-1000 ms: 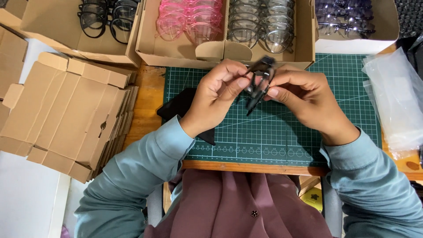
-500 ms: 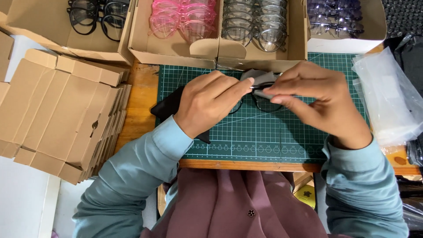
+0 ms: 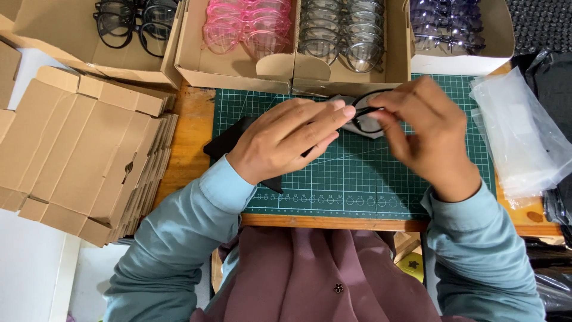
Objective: The person cleans a pair of eyeglasses with a white cloth, then places them into a small plastic bag. They wrap the bag in bubble wrap, place it into a cardboard box, and seal the box. Finally, they put the box into a black shipping bag. The person repeats the cleaning and bagging process with a second pair of glasses.
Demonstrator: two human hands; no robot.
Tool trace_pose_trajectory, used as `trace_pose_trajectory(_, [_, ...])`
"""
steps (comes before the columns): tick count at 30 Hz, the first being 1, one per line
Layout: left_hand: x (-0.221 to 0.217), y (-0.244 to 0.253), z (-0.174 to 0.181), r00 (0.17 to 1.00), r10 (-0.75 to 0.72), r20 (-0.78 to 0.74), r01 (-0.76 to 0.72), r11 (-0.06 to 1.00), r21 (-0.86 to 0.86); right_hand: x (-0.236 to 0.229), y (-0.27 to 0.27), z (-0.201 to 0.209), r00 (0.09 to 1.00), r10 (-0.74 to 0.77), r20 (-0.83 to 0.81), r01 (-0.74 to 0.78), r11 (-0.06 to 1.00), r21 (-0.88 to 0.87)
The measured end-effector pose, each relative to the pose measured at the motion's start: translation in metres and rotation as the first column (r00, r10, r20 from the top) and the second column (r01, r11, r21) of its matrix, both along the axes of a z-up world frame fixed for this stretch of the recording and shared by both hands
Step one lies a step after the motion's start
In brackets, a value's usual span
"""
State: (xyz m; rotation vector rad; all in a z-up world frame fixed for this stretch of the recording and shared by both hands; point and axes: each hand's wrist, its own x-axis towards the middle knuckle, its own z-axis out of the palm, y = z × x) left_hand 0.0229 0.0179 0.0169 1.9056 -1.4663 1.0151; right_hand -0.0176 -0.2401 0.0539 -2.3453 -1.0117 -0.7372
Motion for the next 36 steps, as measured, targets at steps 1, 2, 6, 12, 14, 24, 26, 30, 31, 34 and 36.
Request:
trace_pose_trajectory(1, [0.001, 0.000, 0.001, 1.000, 0.001, -0.008, -0.001, 1.000, 0.008, 0.001, -0.004, -0.001, 1.000, -0.022, 0.008, 0.022, 0.999, 0.042])
trace_pose_trajectory(2, [0.001, 0.001, 0.001, 1.000, -0.001, -0.006, 0.001, 1.000, 0.009, 0.001, -0.006, 0.000, 1.000, -0.025, 0.010, 0.024, 0.999, 0.043])
trace_pose_trajectory(6, [0.001, 0.003, 0.003, 0.997, 0.048, -0.056, -0.048, 0.999, 0.001, -0.002, -0.014, 0.000, 0.996, -0.093, 0.012, 0.091, 0.987, 0.132])
trace_pose_trajectory(12, [0.001, 0.005, 0.002, 0.983, 0.106, -0.149, -0.103, 0.994, 0.032, -0.007, -0.020, 0.002, 0.981, -0.181, 0.063, 0.160, 0.955, 0.251])
trace_pose_trajectory(14, [0.000, 0.004, 0.002, 0.980, 0.099, -0.170, -0.091, 0.994, 0.054, -0.005, -0.024, -0.002, 0.969, -0.210, 0.128, 0.177, 0.956, 0.234])
trace_pose_trajectory(24, [-0.001, -0.001, 0.010, 0.951, -0.102, -0.291, 0.035, 0.973, -0.228, -0.004, -0.029, -0.002, 0.946, -0.227, 0.230, 0.178, 0.961, 0.212])
trace_pose_trajectory(26, [-0.001, -0.001, 0.011, 0.948, -0.128, -0.291, 0.050, 0.964, -0.262, -0.004, -0.033, -0.002, 0.935, -0.252, 0.248, 0.197, 0.954, 0.227])
trace_pose_trajectory(30, [-0.001, -0.003, 0.011, 0.955, -0.170, -0.245, 0.069, 0.925, -0.373, -0.001, -0.052, -0.005, 0.900, -0.290, 0.324, 0.220, 0.947, 0.236])
trace_pose_trajectory(31, [0.000, -0.003, 0.010, 0.965, -0.149, -0.215, 0.052, 0.915, -0.399, 0.000, -0.059, -0.007, 0.906, -0.250, 0.341, 0.182, 0.959, 0.217])
trace_pose_trajectory(34, [0.001, -0.002, 0.001, 0.959, -0.179, -0.220, 0.061, 0.888, -0.457, -0.003, -0.060, -0.011, 0.907, -0.255, 0.336, 0.190, 0.958, 0.214])
trace_pose_trajectory(36, [0.000, -0.003, 0.003, 0.963, -0.158, -0.217, 0.036, 0.877, -0.480, -0.007, -0.058, -0.013, 0.904, -0.280, 0.323, 0.226, 0.955, 0.194])
